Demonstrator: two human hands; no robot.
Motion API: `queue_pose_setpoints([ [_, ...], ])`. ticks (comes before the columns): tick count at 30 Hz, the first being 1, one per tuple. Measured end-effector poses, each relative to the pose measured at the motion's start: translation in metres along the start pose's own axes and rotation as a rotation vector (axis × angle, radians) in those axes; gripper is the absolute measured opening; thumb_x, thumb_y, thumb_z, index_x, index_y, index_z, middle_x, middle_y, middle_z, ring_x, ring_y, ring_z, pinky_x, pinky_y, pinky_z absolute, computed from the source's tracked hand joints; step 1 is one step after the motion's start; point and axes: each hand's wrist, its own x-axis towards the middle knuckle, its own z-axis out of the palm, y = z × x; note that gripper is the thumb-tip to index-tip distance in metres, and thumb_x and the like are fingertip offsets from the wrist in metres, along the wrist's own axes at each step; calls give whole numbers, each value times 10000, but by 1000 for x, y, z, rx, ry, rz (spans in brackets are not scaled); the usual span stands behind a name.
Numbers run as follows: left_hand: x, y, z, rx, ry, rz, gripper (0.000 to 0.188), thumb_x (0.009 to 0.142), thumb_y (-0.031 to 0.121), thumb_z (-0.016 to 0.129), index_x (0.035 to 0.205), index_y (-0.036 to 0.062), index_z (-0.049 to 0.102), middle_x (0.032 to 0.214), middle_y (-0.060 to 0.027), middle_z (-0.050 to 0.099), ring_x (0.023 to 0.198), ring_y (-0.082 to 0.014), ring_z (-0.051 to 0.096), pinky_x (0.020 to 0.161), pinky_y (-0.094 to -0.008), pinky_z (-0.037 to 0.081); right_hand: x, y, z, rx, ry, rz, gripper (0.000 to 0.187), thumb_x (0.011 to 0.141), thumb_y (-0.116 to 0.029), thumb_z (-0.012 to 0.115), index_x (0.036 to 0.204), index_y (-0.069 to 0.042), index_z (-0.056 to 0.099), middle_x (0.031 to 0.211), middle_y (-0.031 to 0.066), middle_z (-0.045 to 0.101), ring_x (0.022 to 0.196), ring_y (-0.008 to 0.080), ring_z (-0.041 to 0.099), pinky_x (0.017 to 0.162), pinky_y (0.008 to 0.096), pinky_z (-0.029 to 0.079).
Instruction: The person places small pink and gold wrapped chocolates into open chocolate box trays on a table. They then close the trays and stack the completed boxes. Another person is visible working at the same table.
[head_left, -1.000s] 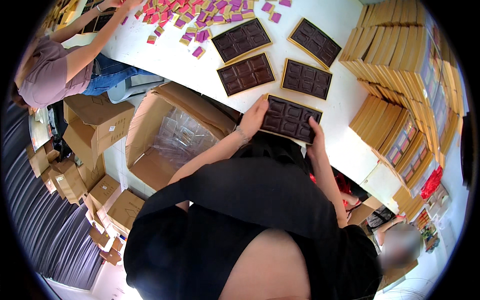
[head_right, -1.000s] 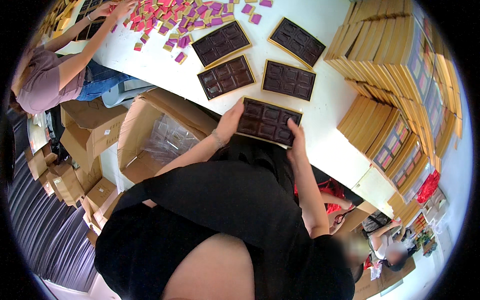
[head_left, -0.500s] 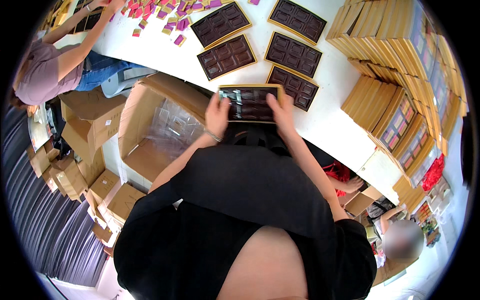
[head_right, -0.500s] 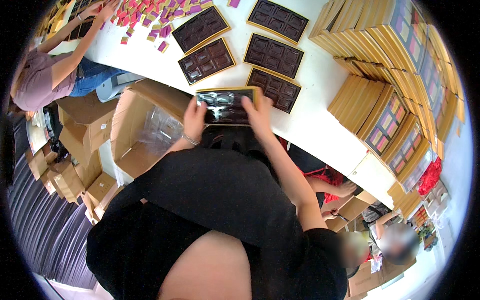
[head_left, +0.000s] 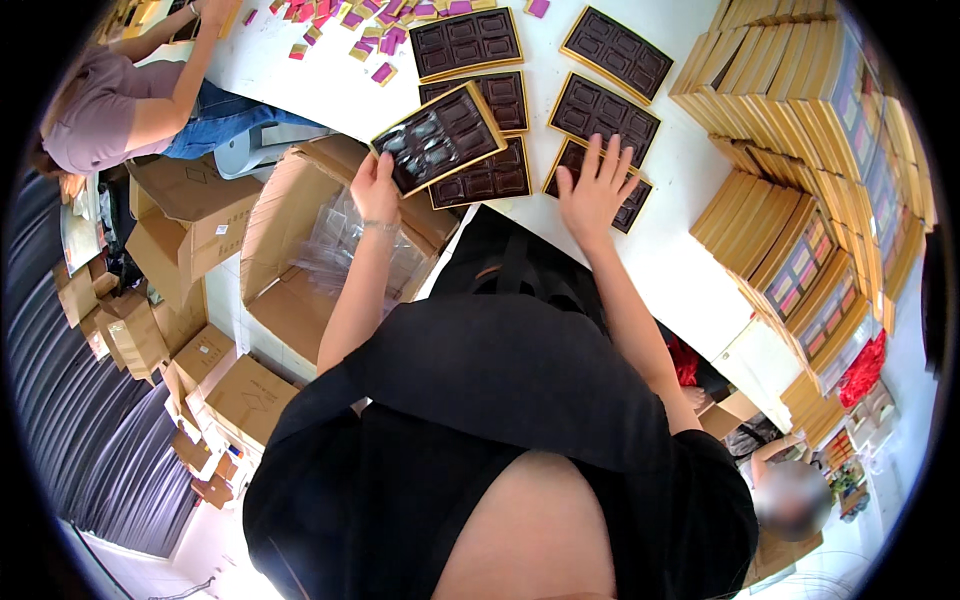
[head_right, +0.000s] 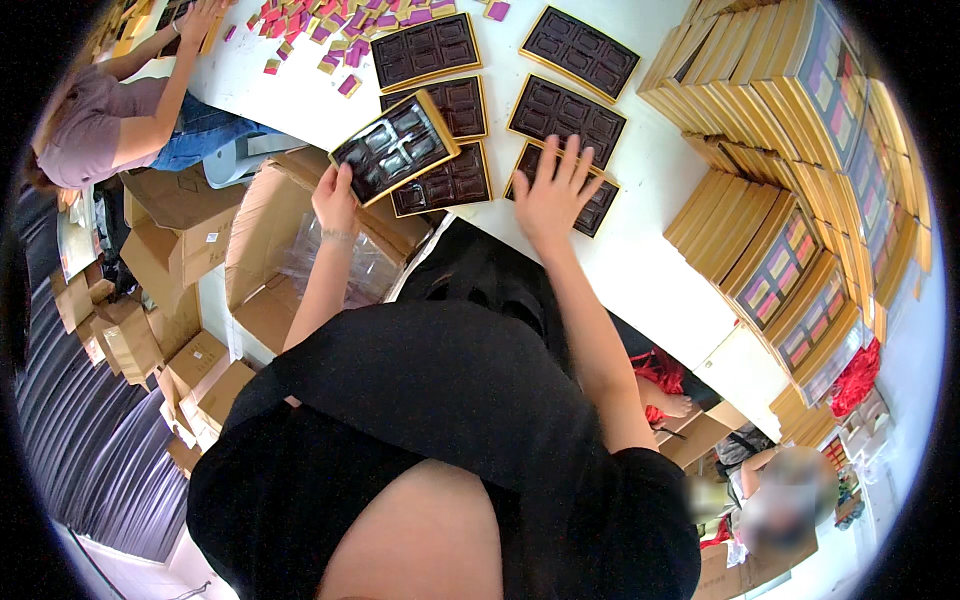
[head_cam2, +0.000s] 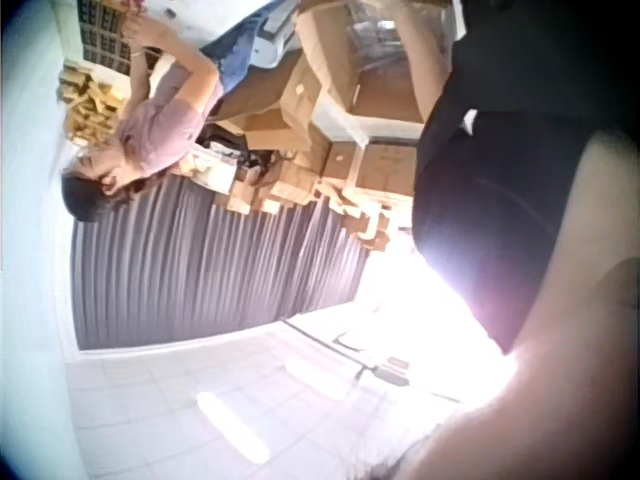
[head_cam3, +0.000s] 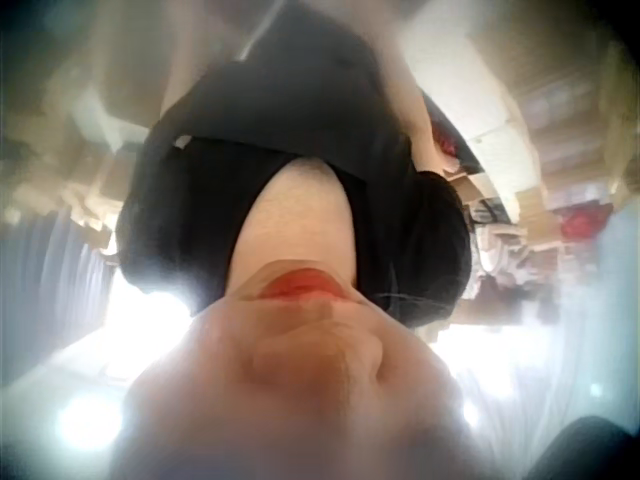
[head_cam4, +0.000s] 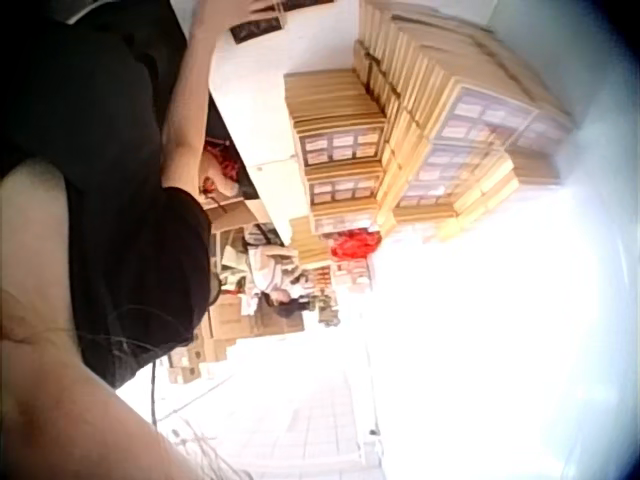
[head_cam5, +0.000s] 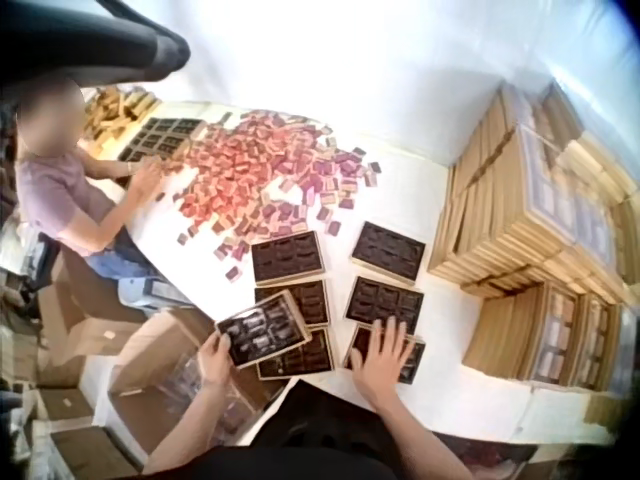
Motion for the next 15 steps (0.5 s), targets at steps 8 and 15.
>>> queue_pose_setpoints([
  [8, 64, 50, 158, -129, -265, -84, 335, 832, 92, 705, 1109, -76, 618, 815, -16, 635, 594, -57, 485, 489, -216, 366, -18, 29, 12, -157, -227, -244, 666, 883, -488, 528, 1434, -146, 377, 1501, 85, 316, 1402, 309, 241, 1069, 672, 83],
  [15, 129, 67, 358, 568, -287, 534, 372, 758, 366, 686, 925, 34, 703, 811, -143, 696, 749, -298, 668, 697, -391, 505, -12, 25, 16, -191, -223, -225, 668, 877, -502, 526, 1420, -135, 399, 1491, 95, 330, 1390, 336, 251, 1066, 674, 75],
])
